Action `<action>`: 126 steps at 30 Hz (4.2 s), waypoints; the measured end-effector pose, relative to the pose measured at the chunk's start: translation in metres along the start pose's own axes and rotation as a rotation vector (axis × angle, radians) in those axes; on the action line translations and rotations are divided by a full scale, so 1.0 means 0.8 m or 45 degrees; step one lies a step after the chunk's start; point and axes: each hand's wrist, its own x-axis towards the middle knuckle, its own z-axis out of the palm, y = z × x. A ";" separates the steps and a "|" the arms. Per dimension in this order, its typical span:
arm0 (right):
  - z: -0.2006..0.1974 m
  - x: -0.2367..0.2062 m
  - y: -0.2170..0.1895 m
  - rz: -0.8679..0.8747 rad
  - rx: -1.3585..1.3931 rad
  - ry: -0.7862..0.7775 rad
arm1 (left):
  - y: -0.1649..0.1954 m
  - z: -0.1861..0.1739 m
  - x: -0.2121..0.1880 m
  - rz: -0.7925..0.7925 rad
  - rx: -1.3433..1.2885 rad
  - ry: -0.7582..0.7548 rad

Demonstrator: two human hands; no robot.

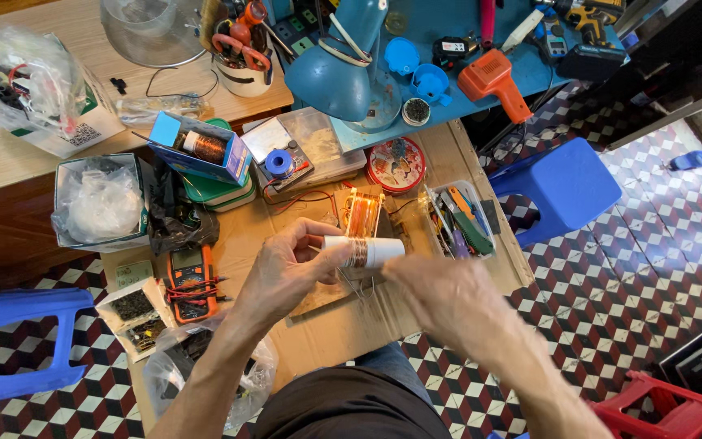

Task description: The person winds copper wire around a white cylindrical former, then transfers the wound coil to a rectangular core. They repeat the winding process on a second former and place the finished coil onto another core. The person handles the wire and cores by hand throughout.

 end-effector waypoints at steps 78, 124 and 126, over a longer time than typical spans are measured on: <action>0.071 0.043 0.021 -0.099 0.979 0.015 | -0.061 0.023 0.007 -0.055 -0.777 0.071; 0.081 0.001 0.021 -0.132 0.303 0.184 | -0.095 0.063 -0.012 -0.413 -1.253 -0.266; 0.083 0.004 0.019 -0.230 0.294 0.257 | -0.097 0.069 -0.011 -0.330 -1.081 -0.237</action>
